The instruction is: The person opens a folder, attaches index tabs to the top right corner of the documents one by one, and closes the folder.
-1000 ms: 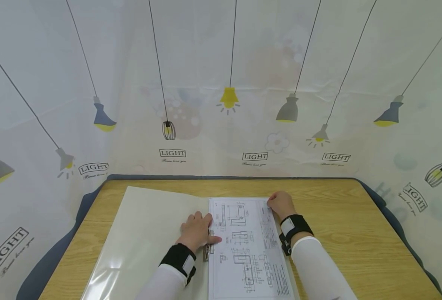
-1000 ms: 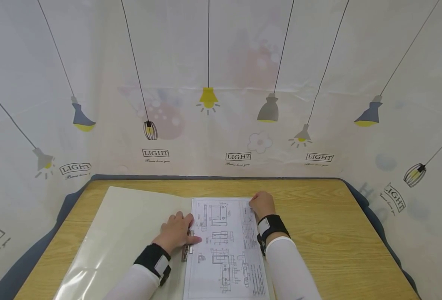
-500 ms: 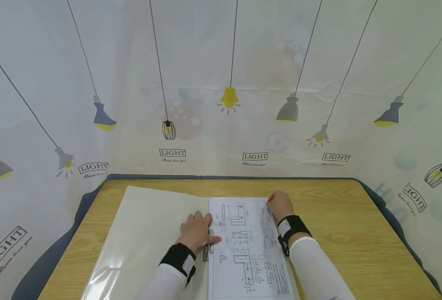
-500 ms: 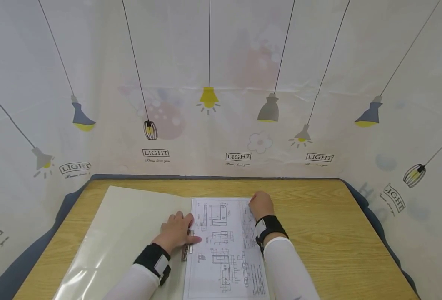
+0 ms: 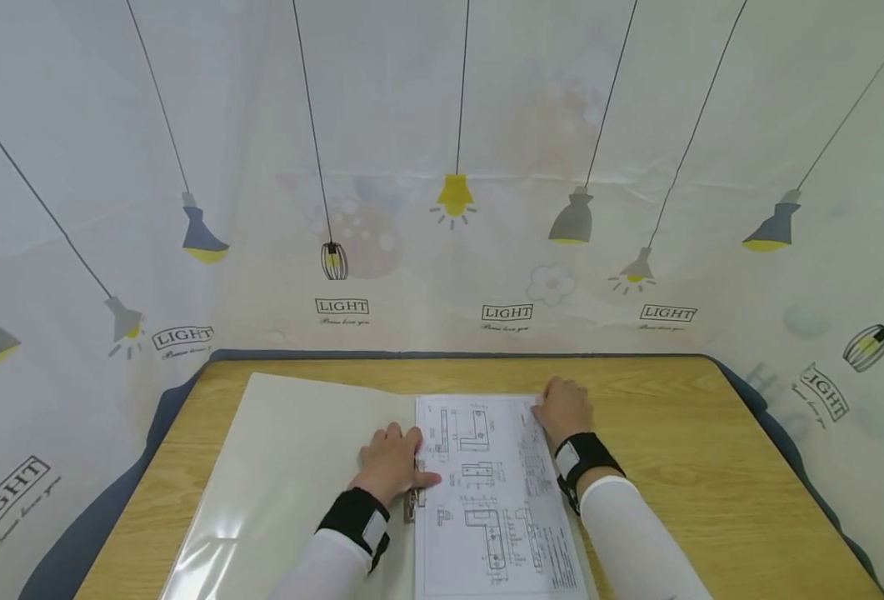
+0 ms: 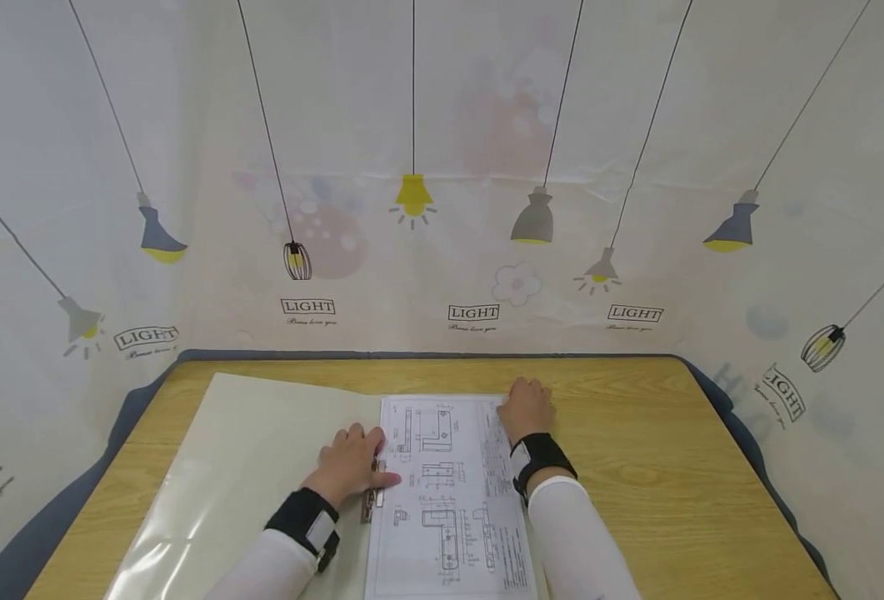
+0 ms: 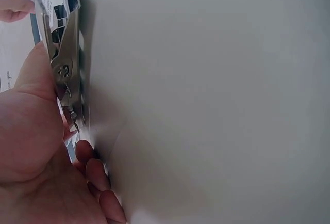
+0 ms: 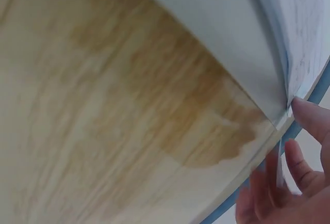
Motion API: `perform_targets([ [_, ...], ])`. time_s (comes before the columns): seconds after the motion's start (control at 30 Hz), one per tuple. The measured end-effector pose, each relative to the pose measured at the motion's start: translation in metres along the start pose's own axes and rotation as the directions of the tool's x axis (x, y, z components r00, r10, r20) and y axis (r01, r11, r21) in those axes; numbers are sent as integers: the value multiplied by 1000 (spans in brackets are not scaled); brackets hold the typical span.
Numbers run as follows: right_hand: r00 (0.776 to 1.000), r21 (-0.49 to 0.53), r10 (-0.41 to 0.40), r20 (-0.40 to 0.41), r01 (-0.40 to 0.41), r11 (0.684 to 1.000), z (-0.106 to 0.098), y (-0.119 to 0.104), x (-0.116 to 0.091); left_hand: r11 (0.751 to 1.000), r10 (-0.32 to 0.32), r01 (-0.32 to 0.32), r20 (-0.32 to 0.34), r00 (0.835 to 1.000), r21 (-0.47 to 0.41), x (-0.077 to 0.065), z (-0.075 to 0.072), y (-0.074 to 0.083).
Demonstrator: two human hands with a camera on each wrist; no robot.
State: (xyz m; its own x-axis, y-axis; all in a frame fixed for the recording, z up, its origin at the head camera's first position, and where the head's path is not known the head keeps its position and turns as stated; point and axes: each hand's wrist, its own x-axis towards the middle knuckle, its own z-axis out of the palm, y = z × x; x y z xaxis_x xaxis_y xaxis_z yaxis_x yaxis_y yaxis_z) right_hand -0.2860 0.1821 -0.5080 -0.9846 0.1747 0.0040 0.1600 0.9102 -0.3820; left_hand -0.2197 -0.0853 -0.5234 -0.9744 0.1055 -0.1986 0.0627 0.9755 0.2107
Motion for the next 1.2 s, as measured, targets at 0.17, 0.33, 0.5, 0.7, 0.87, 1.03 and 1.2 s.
perform_targets([
  [0.17,999,-57,-39,-37,37,998,2,2,-1,1000,3,-3,2,1000,10,-1,-1,1],
  [0.33,999,-41,-50,10,51,998,6,5,1,1000,1,-1,8,1000,-1,-2,-1,1],
  [0.5,995,-14,-96,39,97,995,5,13,2,1000,8,-8,11,1000,-20,-1,0,0],
  [0.7,983,15,-149,108,148,989,-4,22,-1,1000,10,-10,8,1000,-22,-1,1,-1],
  [0.87,955,-64,-241,171,255,965,-9,28,-3,1000,14,-14,4,1000,-16,-2,0,-1],
  [1.03,921,-198,-350,171,380,904,-11,32,-7,1000,18,-18,2,1000,-15,-2,1,-1],
  [1.2,909,-245,-385,157,414,877,-9,35,-9,1000,14,-14,2,1000,-17,-2,1,-1],
])
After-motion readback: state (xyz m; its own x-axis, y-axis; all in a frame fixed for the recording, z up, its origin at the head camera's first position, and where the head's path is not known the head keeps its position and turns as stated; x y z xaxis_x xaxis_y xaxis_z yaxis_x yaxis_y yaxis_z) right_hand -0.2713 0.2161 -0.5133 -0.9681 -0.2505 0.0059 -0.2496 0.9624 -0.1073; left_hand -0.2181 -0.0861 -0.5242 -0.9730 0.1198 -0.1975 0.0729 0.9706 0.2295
